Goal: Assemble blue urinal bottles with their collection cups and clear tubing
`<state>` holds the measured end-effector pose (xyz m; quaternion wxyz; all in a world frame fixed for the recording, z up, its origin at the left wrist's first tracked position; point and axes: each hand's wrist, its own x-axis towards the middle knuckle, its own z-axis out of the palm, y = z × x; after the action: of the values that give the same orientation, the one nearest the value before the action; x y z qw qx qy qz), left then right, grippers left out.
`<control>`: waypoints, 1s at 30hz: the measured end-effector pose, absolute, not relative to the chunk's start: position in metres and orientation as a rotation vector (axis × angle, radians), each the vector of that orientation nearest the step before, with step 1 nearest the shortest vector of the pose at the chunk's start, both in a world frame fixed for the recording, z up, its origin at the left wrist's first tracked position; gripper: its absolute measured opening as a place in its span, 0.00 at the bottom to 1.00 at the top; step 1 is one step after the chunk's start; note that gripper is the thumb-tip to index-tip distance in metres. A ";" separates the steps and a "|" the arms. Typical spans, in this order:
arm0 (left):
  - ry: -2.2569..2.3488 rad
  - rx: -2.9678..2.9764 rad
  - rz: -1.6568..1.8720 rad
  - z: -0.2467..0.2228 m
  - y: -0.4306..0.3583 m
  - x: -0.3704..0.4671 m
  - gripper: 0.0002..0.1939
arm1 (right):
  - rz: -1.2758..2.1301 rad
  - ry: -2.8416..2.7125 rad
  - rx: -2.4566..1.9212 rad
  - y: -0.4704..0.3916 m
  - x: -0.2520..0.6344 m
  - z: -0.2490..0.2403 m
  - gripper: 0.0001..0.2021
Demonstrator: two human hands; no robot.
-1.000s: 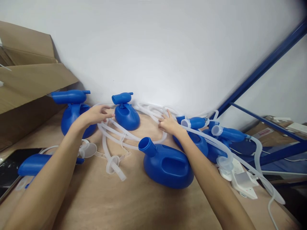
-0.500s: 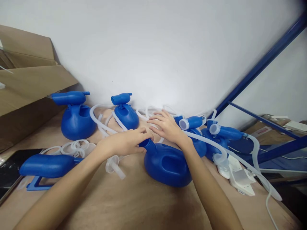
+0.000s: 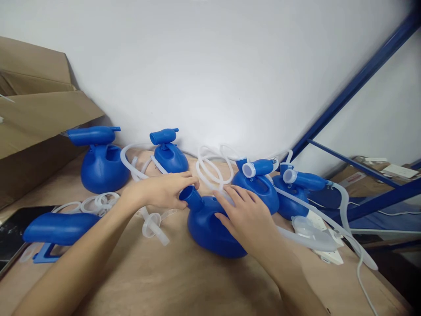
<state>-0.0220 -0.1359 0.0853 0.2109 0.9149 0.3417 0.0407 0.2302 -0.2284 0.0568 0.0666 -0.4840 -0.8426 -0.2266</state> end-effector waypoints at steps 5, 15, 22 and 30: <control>0.983 2.498 0.121 0.084 -0.132 -0.024 0.17 | -0.901 -2.451 -1.673 -0.262 0.265 0.069 0.21; 0.985 2.319 0.642 0.113 -0.143 -0.041 0.23 | -0.411 -1.725 -1.704 -0.237 0.318 0.124 0.20; 1.231 1.820 1.135 0.115 -0.127 -0.060 0.27 | -0.197 -1.289 -1.449 -0.222 0.304 0.123 0.16; 1.361 1.484 1.273 0.109 -0.109 -0.071 0.14 | -0.202 -1.188 -1.181 -0.226 0.311 0.131 0.08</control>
<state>-0.0713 -0.1086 0.1087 0.3705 0.5784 0.5308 0.4964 0.3115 -0.2260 0.1306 0.6648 -0.5228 -0.5260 -0.0893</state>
